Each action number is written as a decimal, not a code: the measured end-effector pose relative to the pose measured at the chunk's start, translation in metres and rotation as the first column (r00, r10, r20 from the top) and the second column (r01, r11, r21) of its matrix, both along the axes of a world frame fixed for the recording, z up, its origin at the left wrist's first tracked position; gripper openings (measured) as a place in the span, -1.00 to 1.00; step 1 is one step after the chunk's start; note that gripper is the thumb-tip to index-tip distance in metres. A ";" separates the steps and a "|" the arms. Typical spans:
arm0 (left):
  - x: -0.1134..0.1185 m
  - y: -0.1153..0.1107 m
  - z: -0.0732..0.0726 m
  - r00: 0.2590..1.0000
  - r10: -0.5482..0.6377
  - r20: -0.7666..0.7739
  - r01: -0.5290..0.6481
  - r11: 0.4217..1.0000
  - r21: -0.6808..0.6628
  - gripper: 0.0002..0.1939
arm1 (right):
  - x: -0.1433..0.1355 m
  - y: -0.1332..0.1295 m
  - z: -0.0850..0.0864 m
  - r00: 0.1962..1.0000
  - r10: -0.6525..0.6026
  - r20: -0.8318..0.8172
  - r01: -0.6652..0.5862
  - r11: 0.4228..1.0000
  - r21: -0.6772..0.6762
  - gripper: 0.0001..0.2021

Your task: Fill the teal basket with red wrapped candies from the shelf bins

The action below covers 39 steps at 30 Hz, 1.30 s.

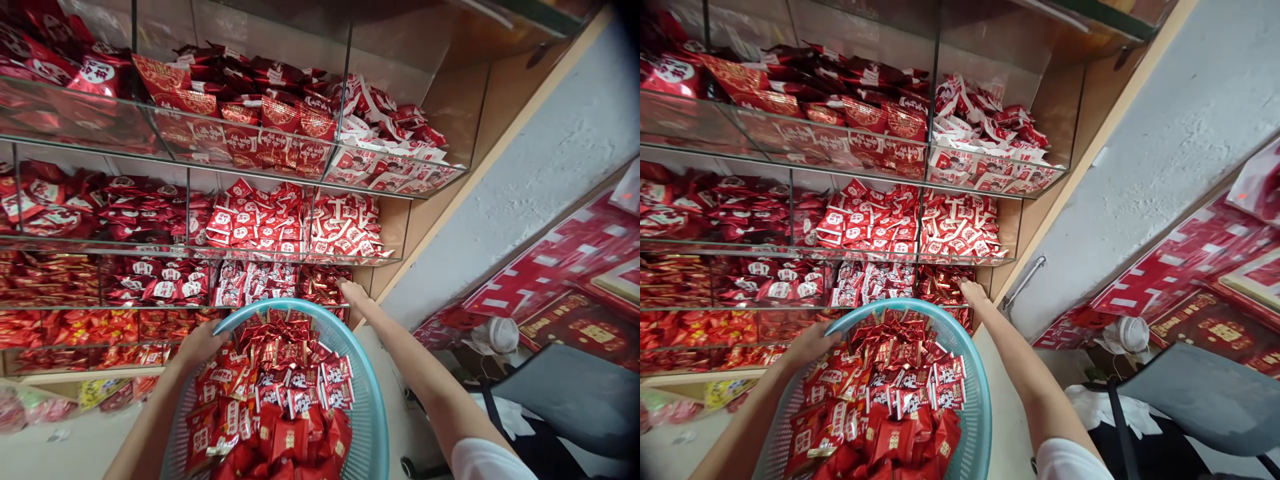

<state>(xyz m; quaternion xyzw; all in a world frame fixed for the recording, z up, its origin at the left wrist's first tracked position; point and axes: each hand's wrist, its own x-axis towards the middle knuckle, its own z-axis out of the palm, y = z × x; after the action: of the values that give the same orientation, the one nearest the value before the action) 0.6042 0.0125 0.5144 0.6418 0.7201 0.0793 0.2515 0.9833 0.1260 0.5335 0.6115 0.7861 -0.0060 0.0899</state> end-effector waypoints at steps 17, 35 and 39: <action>0.004 0.000 0.008 1.000 -0.008 -0.014 0.007 0.999 -0.036 -0.76 | 0.026 -0.029 0.038 0.981 0.014 -0.192 0.006 0.994 0.106 -0.81; -0.001 0.003 0.001 0.999 -0.030 0.035 0.030 0.999 -0.017 -0.76 | 0.016 -0.103 0.053 0.252 -0.379 -0.891 -0.113 0.903 -0.416 -0.64; -0.002 0.005 -0.001 0.999 -0.024 0.048 0.026 0.999 -0.035 -0.76 | 0.011 -0.124 0.051 0.383 -0.478 -0.791 -0.196 0.795 -0.575 -0.64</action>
<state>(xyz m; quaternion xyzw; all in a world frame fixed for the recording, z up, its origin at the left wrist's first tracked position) 0.6023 0.0171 0.5132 0.6441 0.7071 0.0786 0.2809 0.9942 0.0023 0.5844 0.5131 0.5991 -0.5895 -0.1740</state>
